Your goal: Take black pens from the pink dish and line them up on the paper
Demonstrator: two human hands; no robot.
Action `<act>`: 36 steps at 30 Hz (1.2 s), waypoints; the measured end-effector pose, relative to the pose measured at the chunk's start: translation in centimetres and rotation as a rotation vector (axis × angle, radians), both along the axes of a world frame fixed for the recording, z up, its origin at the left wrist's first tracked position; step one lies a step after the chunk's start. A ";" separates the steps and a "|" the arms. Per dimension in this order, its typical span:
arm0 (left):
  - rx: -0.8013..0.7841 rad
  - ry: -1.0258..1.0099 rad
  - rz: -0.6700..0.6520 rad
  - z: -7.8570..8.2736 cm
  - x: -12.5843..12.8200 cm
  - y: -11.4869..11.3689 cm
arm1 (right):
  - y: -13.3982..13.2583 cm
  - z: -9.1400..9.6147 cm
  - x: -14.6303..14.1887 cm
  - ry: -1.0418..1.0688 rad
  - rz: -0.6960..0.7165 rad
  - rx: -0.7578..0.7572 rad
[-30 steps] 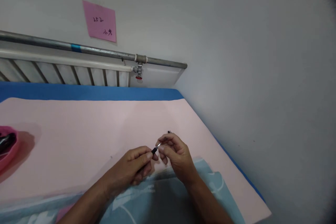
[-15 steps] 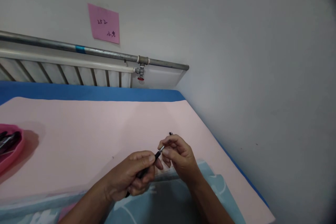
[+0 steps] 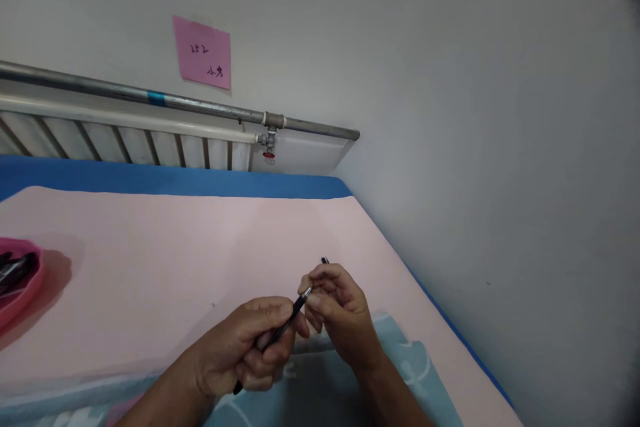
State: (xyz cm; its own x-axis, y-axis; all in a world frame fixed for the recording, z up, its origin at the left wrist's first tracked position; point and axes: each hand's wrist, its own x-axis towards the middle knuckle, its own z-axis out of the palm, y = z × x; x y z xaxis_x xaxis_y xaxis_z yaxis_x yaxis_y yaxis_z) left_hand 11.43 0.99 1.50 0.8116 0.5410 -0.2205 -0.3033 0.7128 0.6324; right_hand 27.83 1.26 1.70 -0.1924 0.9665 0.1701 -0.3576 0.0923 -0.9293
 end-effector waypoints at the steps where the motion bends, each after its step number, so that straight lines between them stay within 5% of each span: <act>1: 0.008 0.009 0.009 0.0 0.0 0.0 | 0.0 0.0 0.0 -0.001 0.006 -0.008; 13: 0.217 0.273 0.157 0.7 0.5 -0.1 | 0.7 -0.6 0.1 -0.035 -0.025 -0.079; 24: 0.097 0.111 0.061 0.2 -0.2 0.0 | 0.8 -0.1 0.1 0.009 0.162 -0.200; 36: 0.112 0.155 0.050 0.4 0.0 0.0 | 0.8 0.0 0.2 -0.081 0.083 -0.144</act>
State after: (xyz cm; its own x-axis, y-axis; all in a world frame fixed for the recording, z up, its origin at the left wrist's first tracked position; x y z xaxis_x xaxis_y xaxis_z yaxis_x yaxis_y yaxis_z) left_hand 11.46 0.94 1.90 0.7440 0.6081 -0.2770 -0.2292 0.6216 0.7491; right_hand 28.07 2.09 1.68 -0.2801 0.9599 0.0115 -0.2820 -0.0708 -0.9568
